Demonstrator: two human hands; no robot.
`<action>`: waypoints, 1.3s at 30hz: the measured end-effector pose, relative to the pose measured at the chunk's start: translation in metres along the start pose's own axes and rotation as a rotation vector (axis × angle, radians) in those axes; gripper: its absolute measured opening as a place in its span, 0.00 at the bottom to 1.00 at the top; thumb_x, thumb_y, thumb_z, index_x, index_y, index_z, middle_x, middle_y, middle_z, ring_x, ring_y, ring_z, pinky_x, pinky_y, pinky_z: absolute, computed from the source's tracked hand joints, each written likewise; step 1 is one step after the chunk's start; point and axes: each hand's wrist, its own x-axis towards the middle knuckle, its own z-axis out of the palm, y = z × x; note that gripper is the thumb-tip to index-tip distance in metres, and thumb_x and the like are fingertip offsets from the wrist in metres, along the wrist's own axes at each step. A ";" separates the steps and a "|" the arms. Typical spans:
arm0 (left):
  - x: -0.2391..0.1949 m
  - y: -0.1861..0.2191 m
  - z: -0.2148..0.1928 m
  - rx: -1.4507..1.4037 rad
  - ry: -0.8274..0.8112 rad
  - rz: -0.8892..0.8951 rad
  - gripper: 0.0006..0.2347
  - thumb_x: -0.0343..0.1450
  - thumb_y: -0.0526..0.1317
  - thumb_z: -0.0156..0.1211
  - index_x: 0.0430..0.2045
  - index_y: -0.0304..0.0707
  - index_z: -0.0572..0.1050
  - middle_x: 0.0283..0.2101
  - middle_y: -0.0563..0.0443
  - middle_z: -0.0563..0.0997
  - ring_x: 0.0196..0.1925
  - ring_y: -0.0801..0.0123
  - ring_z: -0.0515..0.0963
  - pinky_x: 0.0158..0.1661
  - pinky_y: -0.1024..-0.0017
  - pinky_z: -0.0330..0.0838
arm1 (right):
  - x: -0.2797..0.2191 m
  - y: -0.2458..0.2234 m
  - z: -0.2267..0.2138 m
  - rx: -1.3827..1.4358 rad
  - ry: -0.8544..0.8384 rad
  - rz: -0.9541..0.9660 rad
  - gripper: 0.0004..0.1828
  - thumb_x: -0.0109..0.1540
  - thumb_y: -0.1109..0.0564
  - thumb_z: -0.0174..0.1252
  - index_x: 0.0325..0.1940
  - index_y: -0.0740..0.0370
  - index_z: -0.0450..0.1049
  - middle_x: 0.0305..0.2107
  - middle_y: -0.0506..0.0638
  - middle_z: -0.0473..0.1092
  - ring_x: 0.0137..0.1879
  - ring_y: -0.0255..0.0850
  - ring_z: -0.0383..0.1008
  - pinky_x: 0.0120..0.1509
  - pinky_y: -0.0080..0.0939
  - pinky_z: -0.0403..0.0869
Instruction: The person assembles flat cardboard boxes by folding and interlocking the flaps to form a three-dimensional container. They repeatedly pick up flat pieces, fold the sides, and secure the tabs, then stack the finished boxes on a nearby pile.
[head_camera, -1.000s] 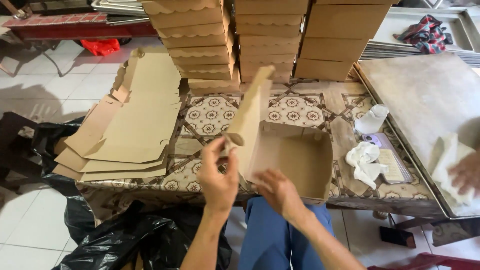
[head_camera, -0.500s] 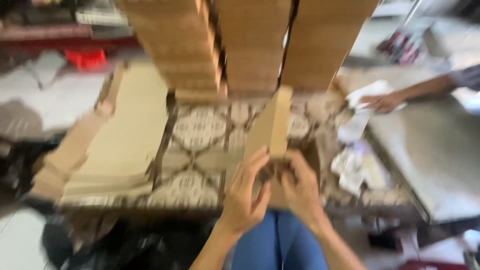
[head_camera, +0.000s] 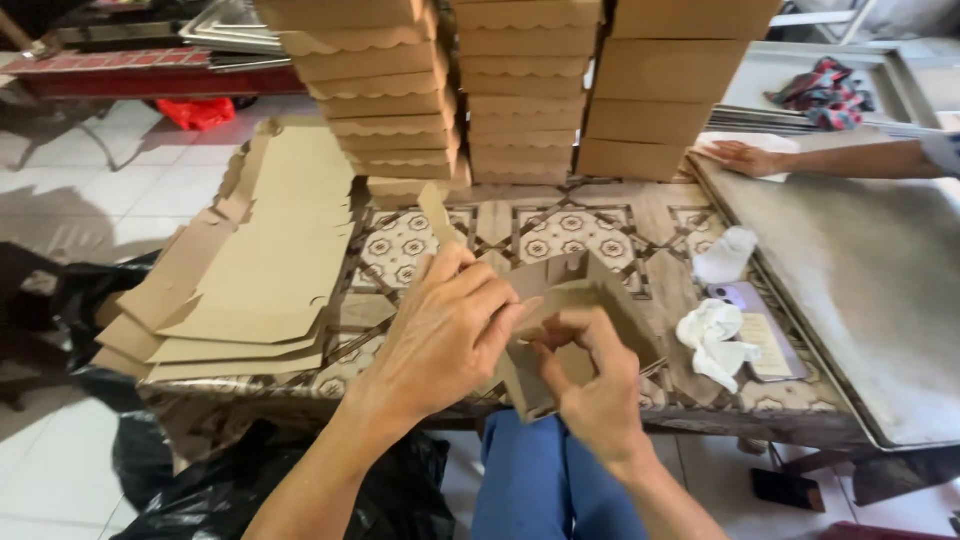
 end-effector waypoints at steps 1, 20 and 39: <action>-0.002 0.000 -0.001 0.055 0.079 0.030 0.07 0.73 0.37 0.56 0.25 0.36 0.77 0.28 0.52 0.78 0.43 0.59 0.68 0.50 0.61 0.60 | -0.005 0.001 0.007 -0.100 0.063 -0.111 0.13 0.59 0.65 0.65 0.46 0.62 0.71 0.34 0.49 0.75 0.38 0.36 0.77 0.45 0.34 0.76; -0.008 -0.006 -0.026 -0.210 -0.315 -0.567 0.07 0.71 0.38 0.60 0.22 0.43 0.78 0.30 0.56 0.84 0.49 0.66 0.75 0.62 0.62 0.55 | -0.001 -0.005 0.053 -0.294 0.226 -0.819 0.06 0.60 0.75 0.59 0.33 0.74 0.70 0.31 0.64 0.71 0.32 0.52 0.73 0.34 0.44 0.72; -0.007 -0.007 -0.014 -0.198 -0.285 -0.571 0.08 0.71 0.39 0.59 0.19 0.46 0.74 0.26 0.62 0.80 0.38 0.71 0.77 0.58 0.65 0.53 | -0.007 0.006 0.053 -0.297 0.251 -0.713 0.03 0.63 0.73 0.58 0.41 0.76 0.73 0.36 0.65 0.73 0.38 0.52 0.77 0.39 0.42 0.77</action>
